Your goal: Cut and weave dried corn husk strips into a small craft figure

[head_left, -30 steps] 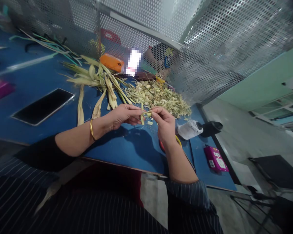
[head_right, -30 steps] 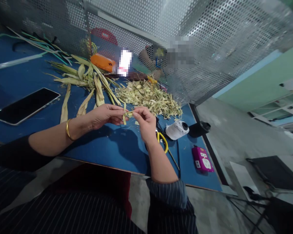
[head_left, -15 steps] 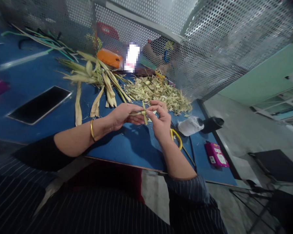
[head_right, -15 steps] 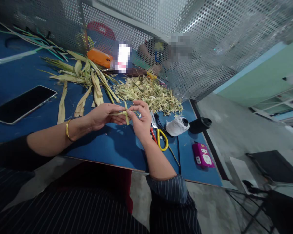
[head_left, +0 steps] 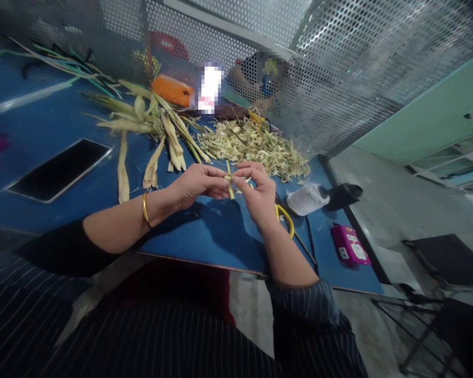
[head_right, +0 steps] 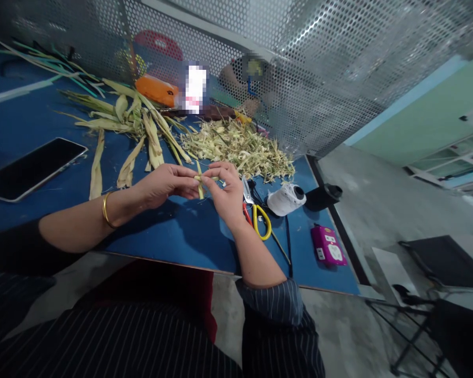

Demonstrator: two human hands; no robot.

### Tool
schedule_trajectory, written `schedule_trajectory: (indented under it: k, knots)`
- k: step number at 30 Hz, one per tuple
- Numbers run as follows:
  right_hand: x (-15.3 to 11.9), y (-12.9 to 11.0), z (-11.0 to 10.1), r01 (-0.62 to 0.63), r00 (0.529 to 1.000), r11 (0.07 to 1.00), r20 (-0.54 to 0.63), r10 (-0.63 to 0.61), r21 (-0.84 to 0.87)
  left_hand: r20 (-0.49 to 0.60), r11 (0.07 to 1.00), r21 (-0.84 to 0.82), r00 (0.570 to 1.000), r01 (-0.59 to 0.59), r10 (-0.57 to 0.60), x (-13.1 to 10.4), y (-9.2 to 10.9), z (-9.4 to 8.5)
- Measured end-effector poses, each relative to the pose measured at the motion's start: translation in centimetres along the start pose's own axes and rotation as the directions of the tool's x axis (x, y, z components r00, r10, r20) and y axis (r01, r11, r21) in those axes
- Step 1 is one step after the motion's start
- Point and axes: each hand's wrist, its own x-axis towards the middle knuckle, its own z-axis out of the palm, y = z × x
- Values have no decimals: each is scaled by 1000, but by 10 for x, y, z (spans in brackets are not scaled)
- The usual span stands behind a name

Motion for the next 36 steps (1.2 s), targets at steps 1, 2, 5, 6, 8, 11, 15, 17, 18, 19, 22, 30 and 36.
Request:
schedule_trajectory:
  k: [1,2,5,6,8,11,15,17,18,19,22,30,36]
  knots:
    - [0,-1,-1,16,1000,1000,6,-16,-16,9,1000,-3,1000,19,-19,-1,1,0]
    - [0,-1,-1,35,999,999,0,-35,-33,29,999,-5,999,45,-45,-1,2,-1]
    - [0,-1,-1,108,993,991,-48,-112,-77,123,990,-18,983,137,-134,-2,4,-3]
    - [-1,0,-1,133,989,987,-55,-138,-91,146,987,-26,977,161,-155,-1,4,-5]
    - [-2,1,-1,176,982,977,-47,-183,-122,160,981,-47,971,188,-178,-1,6,-7]
    - [-3,4,-4,209,976,964,-19,-215,-162,134,974,-92,972,205,-192,0,8,-9]
    - [0,4,-9,268,963,948,31,-267,-169,88,961,-155,972,230,-218,-1,10,-8]
    - [1,4,-10,302,953,938,58,-296,-173,70,966,-137,975,218,-211,-2,11,-7]
    - [2,4,-11,312,950,933,74,-304,-179,67,972,-118,978,205,-198,-2,12,-6]
    - [2,4,-11,317,948,929,89,-306,-188,70,977,-99,981,189,-183,-2,12,-6]
    - [3,3,-11,325,945,921,124,-304,-214,80,984,-81,985,159,-152,-2,10,-6]
    - [6,-1,-23,423,906,853,159,-392,-307,-37,970,-174,983,168,-177,1,11,-6]
    - [7,-2,-25,604,795,698,347,-497,-384,-70,986,-135,991,101,-111,3,9,-4]
